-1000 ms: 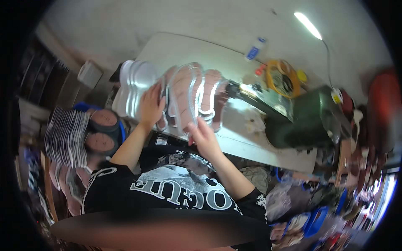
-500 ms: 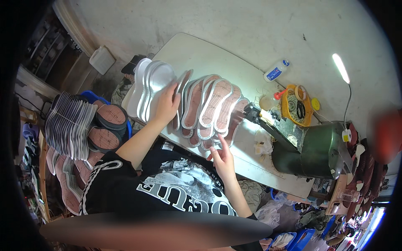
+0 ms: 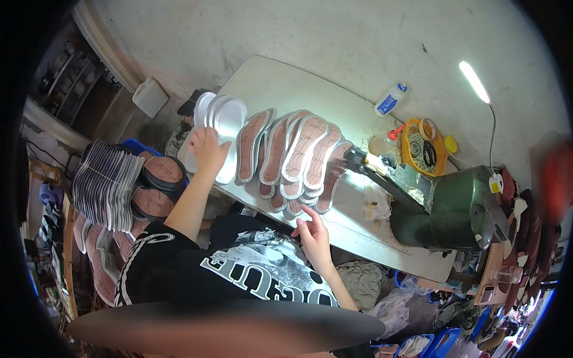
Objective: The recorder is organizing shoe soles and prepping them for assembly by checking components and stacking them.
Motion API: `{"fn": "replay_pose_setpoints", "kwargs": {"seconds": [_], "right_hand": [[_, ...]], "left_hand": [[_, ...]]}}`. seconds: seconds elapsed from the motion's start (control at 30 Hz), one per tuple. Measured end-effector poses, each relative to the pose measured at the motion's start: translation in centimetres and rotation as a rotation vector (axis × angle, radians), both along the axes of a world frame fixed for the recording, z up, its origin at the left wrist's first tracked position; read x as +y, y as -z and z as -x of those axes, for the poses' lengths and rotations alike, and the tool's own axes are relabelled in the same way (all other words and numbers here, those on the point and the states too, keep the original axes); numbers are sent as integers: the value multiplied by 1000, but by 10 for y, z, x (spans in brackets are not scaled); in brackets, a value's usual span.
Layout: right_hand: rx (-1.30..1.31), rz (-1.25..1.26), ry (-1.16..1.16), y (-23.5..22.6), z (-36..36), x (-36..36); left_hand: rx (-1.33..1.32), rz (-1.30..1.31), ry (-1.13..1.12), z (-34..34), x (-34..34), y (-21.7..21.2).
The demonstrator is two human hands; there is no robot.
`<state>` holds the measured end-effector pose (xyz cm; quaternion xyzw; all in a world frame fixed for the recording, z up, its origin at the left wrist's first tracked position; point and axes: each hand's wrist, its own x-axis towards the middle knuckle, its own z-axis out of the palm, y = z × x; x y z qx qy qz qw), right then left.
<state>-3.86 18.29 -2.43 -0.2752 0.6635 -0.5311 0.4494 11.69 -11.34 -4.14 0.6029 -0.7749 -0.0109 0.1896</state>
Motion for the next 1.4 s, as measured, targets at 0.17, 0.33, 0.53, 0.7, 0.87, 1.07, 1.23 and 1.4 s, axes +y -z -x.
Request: {"fn": "replay_pose_setpoints", "kwargs": {"seconds": [0.17, 0.33, 0.53, 0.7, 0.87, 1.07, 1.23, 1.4], "right_hand": [[-87, 26, -22, 0, -2, -3], [-17, 57, -96, -17, -7, -2], [-25, 432, -145, -57, 0, -15], [-221, 597, 151, -86, -3, -37], [-210, 651, 288, -94, 21, -21], [31, 485, 303, -77, 27, -6], [72, 507, 183, -66, 22, -15], [0, 782, 353, -114, 5, 20]], "left_hand": [[83, 202, 103, -27, -3, 14], [411, 237, 222, -22, 0, 0], [745, 196, 791, 27, 105, -96], [727, 38, 1204, 52, 170, -101], [1144, -87, 981, 67, 156, -100], [1384, -1203, 864, 106, 141, -114], [1283, -1192, 793, 102, 128, -101], [1324, -1102, 769, 130, 160, -124]]}}
